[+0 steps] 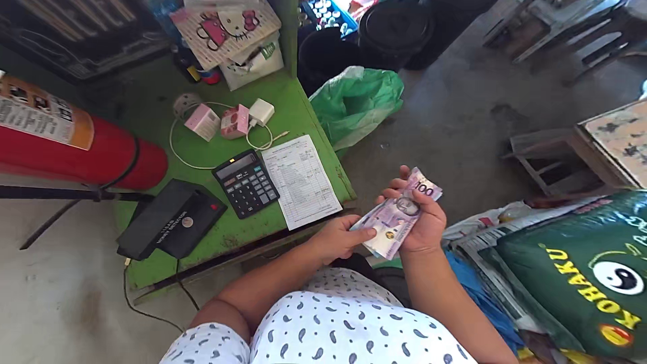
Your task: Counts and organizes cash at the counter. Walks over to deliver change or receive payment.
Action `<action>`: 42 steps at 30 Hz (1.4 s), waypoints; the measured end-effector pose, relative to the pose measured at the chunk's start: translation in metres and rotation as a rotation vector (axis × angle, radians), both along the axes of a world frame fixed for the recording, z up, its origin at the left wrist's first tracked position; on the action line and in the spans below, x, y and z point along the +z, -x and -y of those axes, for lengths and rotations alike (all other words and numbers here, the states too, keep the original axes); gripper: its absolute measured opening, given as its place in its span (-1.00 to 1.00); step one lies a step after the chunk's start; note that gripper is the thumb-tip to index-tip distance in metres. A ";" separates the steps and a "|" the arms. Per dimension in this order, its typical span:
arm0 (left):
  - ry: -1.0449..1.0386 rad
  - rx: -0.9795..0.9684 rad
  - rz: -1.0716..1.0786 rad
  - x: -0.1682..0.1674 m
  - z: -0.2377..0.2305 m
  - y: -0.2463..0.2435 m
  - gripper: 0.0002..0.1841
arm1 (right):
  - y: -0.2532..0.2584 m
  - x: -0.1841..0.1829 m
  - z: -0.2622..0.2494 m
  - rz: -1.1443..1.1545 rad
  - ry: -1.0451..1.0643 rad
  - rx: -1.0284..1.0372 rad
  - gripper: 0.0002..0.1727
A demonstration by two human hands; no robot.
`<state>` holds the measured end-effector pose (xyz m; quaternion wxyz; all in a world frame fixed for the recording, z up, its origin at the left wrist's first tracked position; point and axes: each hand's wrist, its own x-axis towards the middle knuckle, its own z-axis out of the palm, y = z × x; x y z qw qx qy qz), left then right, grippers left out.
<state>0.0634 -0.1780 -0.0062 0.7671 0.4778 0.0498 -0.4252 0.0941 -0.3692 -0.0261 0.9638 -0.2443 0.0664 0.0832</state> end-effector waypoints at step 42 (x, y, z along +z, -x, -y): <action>-0.305 -0.748 0.762 0.028 0.678 -0.495 -0.59 | -0.348 0.020 0.597 -0.301 0.320 -0.867 -0.34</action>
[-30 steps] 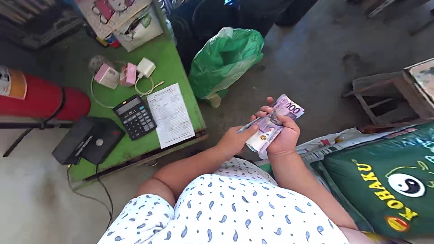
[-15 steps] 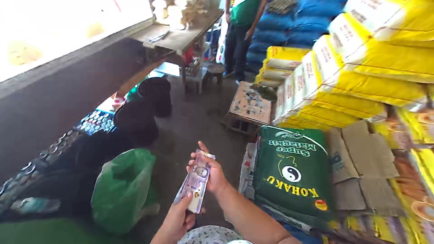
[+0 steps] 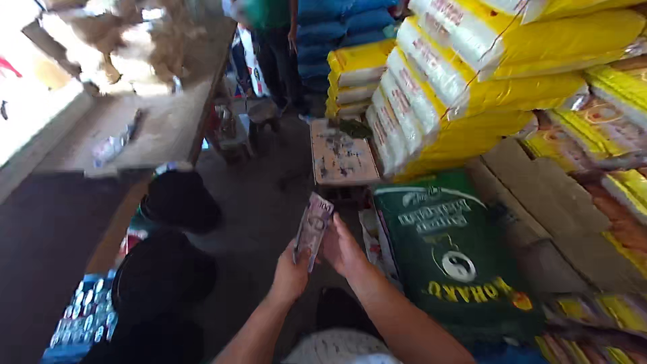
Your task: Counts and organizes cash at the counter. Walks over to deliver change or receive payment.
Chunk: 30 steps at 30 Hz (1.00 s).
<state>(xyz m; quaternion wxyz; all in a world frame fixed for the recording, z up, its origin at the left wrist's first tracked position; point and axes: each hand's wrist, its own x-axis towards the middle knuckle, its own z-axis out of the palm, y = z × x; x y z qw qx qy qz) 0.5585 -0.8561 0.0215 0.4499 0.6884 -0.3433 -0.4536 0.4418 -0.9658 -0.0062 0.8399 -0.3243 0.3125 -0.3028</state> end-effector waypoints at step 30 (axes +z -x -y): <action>-0.053 -1.147 0.833 0.008 0.568 -0.201 -0.35 | -0.169 -0.011 0.503 0.062 -0.224 -0.696 -0.60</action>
